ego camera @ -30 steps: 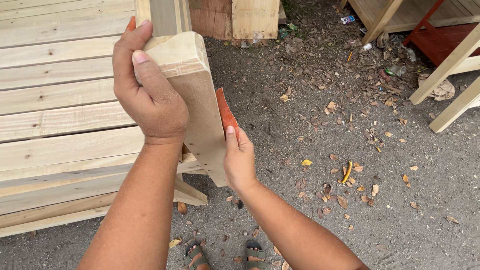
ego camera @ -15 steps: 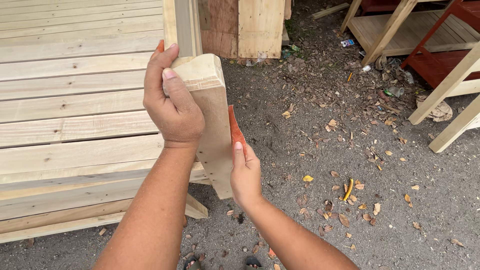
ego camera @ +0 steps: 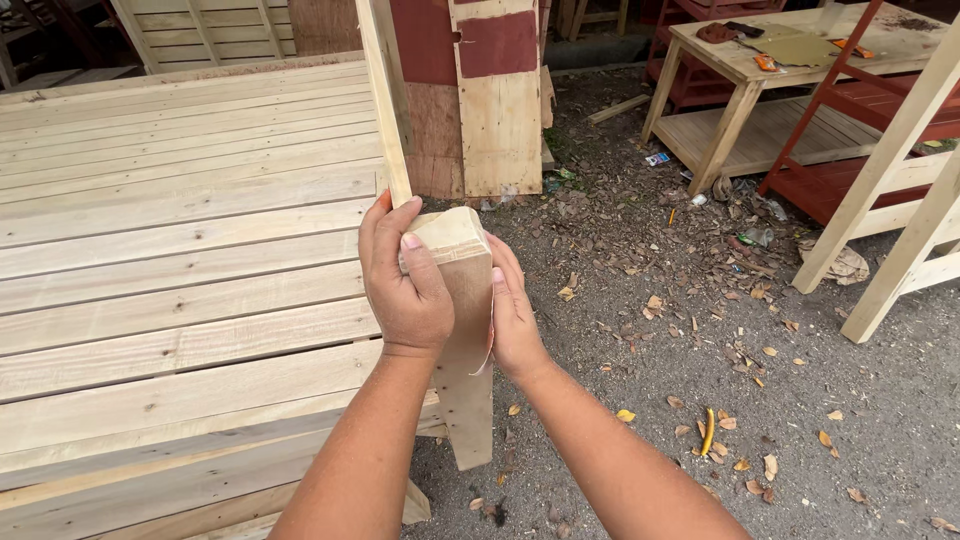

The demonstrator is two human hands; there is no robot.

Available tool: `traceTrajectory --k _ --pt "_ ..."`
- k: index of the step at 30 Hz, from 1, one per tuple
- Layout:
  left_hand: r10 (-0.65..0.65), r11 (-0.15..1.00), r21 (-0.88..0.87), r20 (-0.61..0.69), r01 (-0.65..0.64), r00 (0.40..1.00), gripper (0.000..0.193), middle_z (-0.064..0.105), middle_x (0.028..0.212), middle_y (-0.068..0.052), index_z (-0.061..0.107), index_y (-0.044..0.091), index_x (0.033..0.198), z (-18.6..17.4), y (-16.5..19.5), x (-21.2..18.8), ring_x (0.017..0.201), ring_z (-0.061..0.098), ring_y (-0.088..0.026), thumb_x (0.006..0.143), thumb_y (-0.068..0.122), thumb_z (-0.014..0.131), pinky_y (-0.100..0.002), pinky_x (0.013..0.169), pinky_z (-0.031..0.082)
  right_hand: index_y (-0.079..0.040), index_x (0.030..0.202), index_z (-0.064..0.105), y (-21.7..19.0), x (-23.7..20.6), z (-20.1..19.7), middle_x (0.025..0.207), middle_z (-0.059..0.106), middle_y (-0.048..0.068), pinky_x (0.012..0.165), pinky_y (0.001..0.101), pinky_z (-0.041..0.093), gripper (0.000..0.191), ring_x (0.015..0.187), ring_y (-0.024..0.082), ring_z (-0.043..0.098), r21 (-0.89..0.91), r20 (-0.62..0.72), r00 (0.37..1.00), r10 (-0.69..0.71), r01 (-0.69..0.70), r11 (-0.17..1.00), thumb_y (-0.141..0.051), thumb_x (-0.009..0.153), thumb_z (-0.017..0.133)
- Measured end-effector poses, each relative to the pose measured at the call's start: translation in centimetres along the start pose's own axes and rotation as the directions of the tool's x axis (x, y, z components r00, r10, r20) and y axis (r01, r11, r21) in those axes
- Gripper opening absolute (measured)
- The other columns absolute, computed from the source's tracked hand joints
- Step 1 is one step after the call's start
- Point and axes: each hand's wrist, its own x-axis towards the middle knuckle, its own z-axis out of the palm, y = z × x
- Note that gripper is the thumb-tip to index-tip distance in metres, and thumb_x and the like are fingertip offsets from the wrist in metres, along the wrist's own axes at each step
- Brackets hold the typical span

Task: The person sands a wooden bed frame outdoors using sheets of sandpaper held by hand. They rub the sandpaper along the headboard panel, then work over the corner posts, edges, and legs of the frame, moving around the furniture to sand different surfaces.

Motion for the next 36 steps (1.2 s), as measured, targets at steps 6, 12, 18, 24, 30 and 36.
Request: traceTrajectory --k 6,12,18,24,30,36 --pt "0.02 1.0 0.002 0.055 -0.021 0.998 0.036 0.05 0.144 -0.028 0.062 -0.001 0.13 -0.5 0.1 0.1 0.138 0.05 -0.042 0.107 0.017 0.04 -0.048 0.119 0.038 -0.001 0.116 0.05 0.3 0.9 1.7 0.104 0.052 0.011 0.094 0.0331 0.046 0.03 0.099 0.019 0.051 -0.089 -0.291 0.956 -0.02 -0.006 0.996 -0.023 0.113 0.029" --pt "0.066 0.998 -0.013 0.062 -0.065 0.996 0.038 0.05 0.142 -0.028 0.06 -0.001 0.131 -0.6 0.1 0.2 0.14 0.049 -0.042 0.109 0.02 0.039 -0.048 0.122 0.037 0.001 0.117 0.045 -3.5 3.3 1.8 0.108 0.046 0.01 0.095 0.0325 0.043 0.034 0.099 0.019 0.046 -0.191 -0.241 0.952 -0.19 0.145 0.971 -0.029 0.114 0.028" --pt "0.046 0.994 -0.108 0.148 -0.03 0.988 0.046 0.042 0.153 -0.027 0.056 -0.001 0.139 -1.4 -0.6 -0.3 0.149 0.04 -0.038 0.117 0.032 0.033 -0.047 0.129 0.028 0.006 0.14 0.043 -1.7 0.6 2.2 0.127 0.052 0.015 0.107 0.0349 0.042 0.067 0.114 0.022 0.051 -0.132 -0.217 0.959 -0.18 0.154 0.979 -0.053 0.112 0.027" --pt "0.051 0.994 -0.106 0.184 -0.032 0.982 0.047 0.038 0.153 -0.025 0.054 0.001 0.138 -1.6 -1.0 -0.9 0.147 0.038 -0.031 0.119 0.037 0.032 -0.04 0.125 0.032 0.001 0.142 0.046 7.3 -7.2 3.4 0.132 0.052 0.014 0.112 0.0393 0.043 0.078 0.129 0.025 0.054 0.123 -0.205 0.964 0.17 -0.147 0.981 -0.062 0.105 0.02" --pt "0.039 0.996 -0.083 0.162 -0.026 0.986 0.046 0.041 0.152 -0.021 0.054 0.004 0.14 -1.1 -0.5 -0.7 0.143 0.04 -0.025 0.122 0.039 0.031 -0.036 0.121 0.034 -0.007 0.143 0.048 12.2 -12.0 4.3 0.139 0.056 0.013 0.111 0.0413 0.042 0.061 0.131 0.025 0.054 0.442 -0.215 0.685 0.696 -0.567 0.695 -0.048 0.102 0.028" --pt "0.074 0.992 -0.109 0.144 -0.058 0.987 0.045 0.042 0.15 -0.02 0.054 0.005 0.139 -0.9 -0.7 -0.4 0.145 0.04 -0.025 0.121 0.039 0.032 -0.036 0.121 0.033 -0.008 0.143 0.043 9.4 -9.2 4.0 0.138 0.056 0.012 0.111 0.0416 0.041 0.058 0.131 0.023 0.052 0.519 -0.197 0.745 0.637 -0.472 0.713 -0.048 0.103 0.029"
